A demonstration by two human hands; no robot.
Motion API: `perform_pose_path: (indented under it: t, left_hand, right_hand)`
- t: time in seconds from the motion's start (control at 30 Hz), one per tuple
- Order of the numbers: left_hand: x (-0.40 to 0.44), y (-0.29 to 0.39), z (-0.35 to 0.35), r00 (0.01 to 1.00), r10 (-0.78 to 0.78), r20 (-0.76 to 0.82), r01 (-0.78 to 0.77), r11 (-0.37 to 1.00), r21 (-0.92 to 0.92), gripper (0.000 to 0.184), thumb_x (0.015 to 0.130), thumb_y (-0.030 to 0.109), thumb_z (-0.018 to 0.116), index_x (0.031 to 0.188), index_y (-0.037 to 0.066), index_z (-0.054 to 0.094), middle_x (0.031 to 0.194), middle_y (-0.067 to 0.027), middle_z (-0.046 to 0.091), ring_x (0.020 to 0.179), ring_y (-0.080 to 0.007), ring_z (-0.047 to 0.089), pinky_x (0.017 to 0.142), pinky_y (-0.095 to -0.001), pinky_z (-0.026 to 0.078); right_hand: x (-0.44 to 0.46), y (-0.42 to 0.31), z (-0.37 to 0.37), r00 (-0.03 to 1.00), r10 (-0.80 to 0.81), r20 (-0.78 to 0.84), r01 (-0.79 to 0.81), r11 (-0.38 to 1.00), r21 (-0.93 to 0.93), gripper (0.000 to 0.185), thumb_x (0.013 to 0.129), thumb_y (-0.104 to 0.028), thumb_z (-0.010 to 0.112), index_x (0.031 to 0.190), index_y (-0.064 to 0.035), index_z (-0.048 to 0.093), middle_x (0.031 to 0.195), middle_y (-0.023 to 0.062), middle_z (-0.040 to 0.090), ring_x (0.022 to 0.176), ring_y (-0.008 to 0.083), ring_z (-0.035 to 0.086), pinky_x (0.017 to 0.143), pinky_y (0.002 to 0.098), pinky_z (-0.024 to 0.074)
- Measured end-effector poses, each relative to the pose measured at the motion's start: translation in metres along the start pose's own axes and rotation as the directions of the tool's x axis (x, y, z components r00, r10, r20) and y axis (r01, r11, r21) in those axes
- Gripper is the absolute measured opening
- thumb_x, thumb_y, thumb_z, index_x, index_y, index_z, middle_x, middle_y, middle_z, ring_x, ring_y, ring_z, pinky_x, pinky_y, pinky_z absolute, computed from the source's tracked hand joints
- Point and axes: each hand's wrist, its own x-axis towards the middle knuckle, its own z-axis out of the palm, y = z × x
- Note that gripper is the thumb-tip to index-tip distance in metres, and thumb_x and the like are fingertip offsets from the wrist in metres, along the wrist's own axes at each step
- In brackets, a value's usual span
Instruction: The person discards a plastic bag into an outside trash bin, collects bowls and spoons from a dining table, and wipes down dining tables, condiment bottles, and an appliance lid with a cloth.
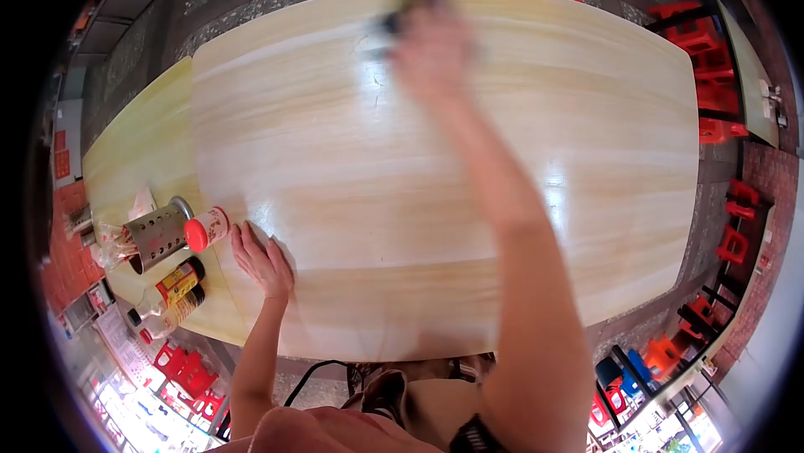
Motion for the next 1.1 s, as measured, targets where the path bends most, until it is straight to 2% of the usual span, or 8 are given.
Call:
perform_pose_path:
  t: [0.13,0.23,0.43,0.5,0.57,0.9,1.03,1.1]
  left_hand:
    - [0.005,0.003,-0.002,1.000,0.002,0.024,-0.003,1.000,0.021,0.061,0.086,0.020,0.052,0.139,-0.001,0.031,0.144,-0.0232,0.028,0.131,-0.0408,0.026,0.110,-0.0511,0.016]
    - [0.006,0.000,-0.003,0.999,0.028,0.015,-0.027,1.000,-0.015,0.062,0.085,0.021,0.053,0.139,-0.001,0.032,0.144,-0.0237,0.028,0.132,-0.0412,0.025,0.110,-0.0519,0.016]
    - [0.005,-0.002,-0.004,0.999,-0.018,0.036,0.018,1.000,-0.008,0.062,0.084,0.022,0.053,0.139,0.000,0.034,0.143,-0.0233,0.030,0.131,-0.0408,0.027,0.110,-0.0517,0.016]
    - [0.005,-0.006,-0.001,1.000,0.001,0.012,-0.001,1.000,-0.001,0.061,0.084,0.022,0.053,0.139,0.001,0.035,0.143,-0.0221,0.031,0.131,-0.0403,0.027,0.110,-0.0508,0.017]
    - [0.003,-0.006,-0.002,0.999,0.001,0.035,0.000,1.000,-0.011,0.058,0.087,0.021,0.049,0.139,0.001,0.034,0.146,-0.0208,0.029,0.134,-0.0371,0.025,0.111,-0.0478,0.015]
    - [-0.001,-0.026,0.011,0.995,0.098,0.008,-0.098,0.995,-0.003,0.055,0.090,0.022,0.045,0.137,-0.003,0.036,0.144,-0.0231,0.028,0.132,-0.0395,0.028,0.109,-0.0499,0.021]
    - [-0.001,-0.039,0.015,0.990,0.138,0.014,-0.138,0.990,0.035,0.061,0.094,0.041,0.037,0.139,0.000,0.035,0.146,-0.0211,0.028,0.135,-0.0373,0.025,0.110,-0.0489,0.019]
    - [-0.001,-0.036,0.015,0.992,0.128,0.020,-0.128,0.991,0.042,0.062,0.094,0.042,0.037,0.140,0.001,0.034,0.146,-0.0205,0.028,0.136,-0.0367,0.025,0.110,-0.0486,0.019]
  right_hand:
    - [-0.173,0.340,0.006,0.786,0.548,-0.286,-0.618,0.709,-0.340,0.050,0.084,-0.036,0.055,0.128,-0.0123,0.055,0.131,0.0120,0.052,0.122,0.0308,0.046,0.099,0.0501,0.0368]
    - [-0.103,0.209,-0.041,0.730,0.679,0.071,-0.520,0.620,-0.588,0.047,0.084,-0.030,0.053,0.128,-0.0117,0.054,0.126,0.0087,0.055,0.116,0.0270,0.049,0.095,0.0486,0.0391]
    - [0.009,-0.175,0.051,0.963,0.069,-0.261,-0.018,0.981,0.193,0.034,0.078,-0.017,0.049,0.110,-0.0077,0.057,0.102,0.0087,0.060,0.096,0.0286,0.054,0.077,0.0486,0.0390]
    - [0.053,-0.275,0.050,0.951,-0.169,0.257,0.088,0.950,0.299,0.035,0.083,-0.021,0.048,0.113,-0.0076,0.059,0.115,0.0093,0.058,0.105,0.0267,0.051,0.082,0.0497,0.0375]
    - [0.072,-0.294,0.056,0.883,-0.436,0.173,0.402,0.893,0.203,0.043,0.084,-0.029,0.050,0.120,-0.0064,0.058,0.125,0.0114,0.053,0.118,0.0289,0.045,0.092,0.0565,0.0320]
    - [-0.018,0.238,0.020,0.932,0.344,-0.116,-0.347,0.938,-0.010,0.050,0.078,-0.031,0.053,0.124,-0.0123,0.055,0.122,0.0110,0.058,0.117,0.0349,0.050,0.095,0.0525,0.0385]
    - [-0.192,0.444,-0.034,0.789,0.596,-0.150,-0.612,0.740,-0.277,0.051,0.085,-0.039,0.048,0.125,-0.0086,0.056,0.129,0.0152,0.054,0.119,0.0344,0.049,0.105,0.0433,0.0342]
    - [-0.299,0.486,-0.085,0.422,0.901,-0.101,-0.881,0.382,-0.280,0.059,0.090,-0.044,0.036,0.135,-0.0089,0.048,0.141,0.0139,0.043,0.131,0.0297,0.039,0.113,0.0388,0.0223]
